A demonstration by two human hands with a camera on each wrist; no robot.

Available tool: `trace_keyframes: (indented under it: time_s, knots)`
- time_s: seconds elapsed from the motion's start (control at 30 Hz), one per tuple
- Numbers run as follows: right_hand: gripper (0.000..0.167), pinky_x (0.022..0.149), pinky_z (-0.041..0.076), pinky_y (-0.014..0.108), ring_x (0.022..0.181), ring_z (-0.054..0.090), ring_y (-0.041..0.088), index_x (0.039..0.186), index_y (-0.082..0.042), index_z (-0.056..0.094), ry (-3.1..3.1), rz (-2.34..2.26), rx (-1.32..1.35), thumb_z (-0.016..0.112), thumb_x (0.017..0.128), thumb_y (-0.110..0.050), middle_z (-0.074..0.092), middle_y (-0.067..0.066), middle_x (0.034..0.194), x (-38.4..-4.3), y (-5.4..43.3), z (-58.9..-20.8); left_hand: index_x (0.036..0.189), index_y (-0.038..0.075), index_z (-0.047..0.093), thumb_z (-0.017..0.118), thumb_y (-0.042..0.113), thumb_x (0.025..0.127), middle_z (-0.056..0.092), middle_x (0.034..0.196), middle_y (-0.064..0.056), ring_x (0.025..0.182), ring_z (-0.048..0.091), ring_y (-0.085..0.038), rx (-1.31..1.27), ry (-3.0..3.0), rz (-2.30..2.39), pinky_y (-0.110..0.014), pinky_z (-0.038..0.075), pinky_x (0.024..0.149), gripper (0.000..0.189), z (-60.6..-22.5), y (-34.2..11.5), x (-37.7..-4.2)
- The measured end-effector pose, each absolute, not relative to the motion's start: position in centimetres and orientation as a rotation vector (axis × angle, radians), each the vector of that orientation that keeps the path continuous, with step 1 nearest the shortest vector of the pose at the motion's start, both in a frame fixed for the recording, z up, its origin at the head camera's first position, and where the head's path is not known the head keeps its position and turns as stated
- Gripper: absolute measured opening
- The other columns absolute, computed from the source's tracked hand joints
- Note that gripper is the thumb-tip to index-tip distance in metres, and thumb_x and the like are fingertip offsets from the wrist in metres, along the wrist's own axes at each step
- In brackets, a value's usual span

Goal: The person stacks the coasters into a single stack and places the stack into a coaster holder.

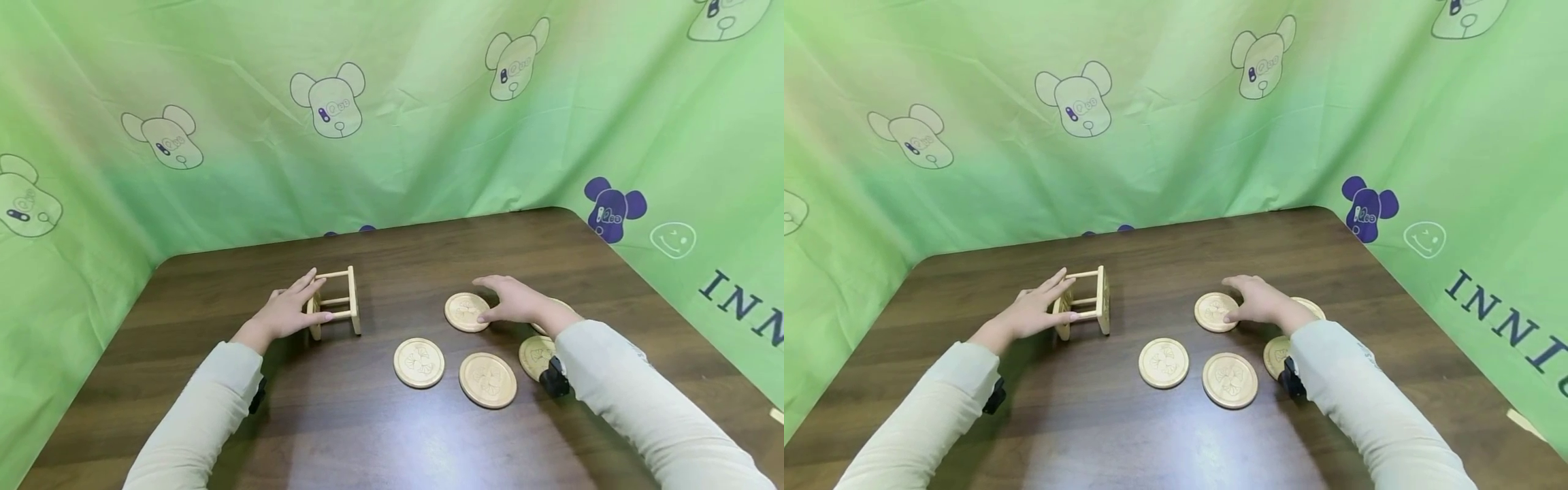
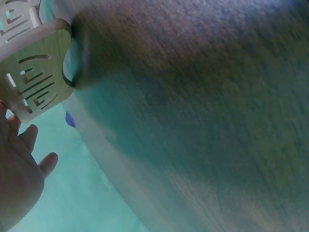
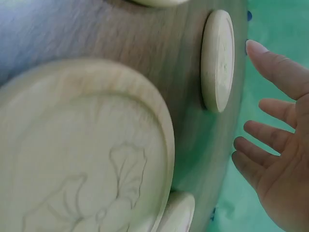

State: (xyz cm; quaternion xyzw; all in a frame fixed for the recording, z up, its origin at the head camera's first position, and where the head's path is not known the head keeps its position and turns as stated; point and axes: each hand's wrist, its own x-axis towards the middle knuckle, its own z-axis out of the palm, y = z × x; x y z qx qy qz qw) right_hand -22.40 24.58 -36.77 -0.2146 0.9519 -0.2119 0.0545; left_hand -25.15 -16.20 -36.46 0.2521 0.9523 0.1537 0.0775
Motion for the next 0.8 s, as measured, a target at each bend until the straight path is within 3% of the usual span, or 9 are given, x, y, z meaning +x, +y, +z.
trace_keyframes:
  time_s: [0.8]
  knots:
    - [0.075,0.086,0.028,0.053,0.107,0.036,0.046,0.119,0.015,0.039,2.918,-0.668,-0.535,0.071,0.069,-0.030,0.040,0.035,0.116,-20.2,29.2,-36.7,0.139,0.020,0.018,0.042,0.064,0.077,0.006,0.144,-0.003,0.124,0.024,-0.028,0.765,2.863,0.458,-0.050,0.014,0.093,0.081,-36.5,-16.2,-25.2]
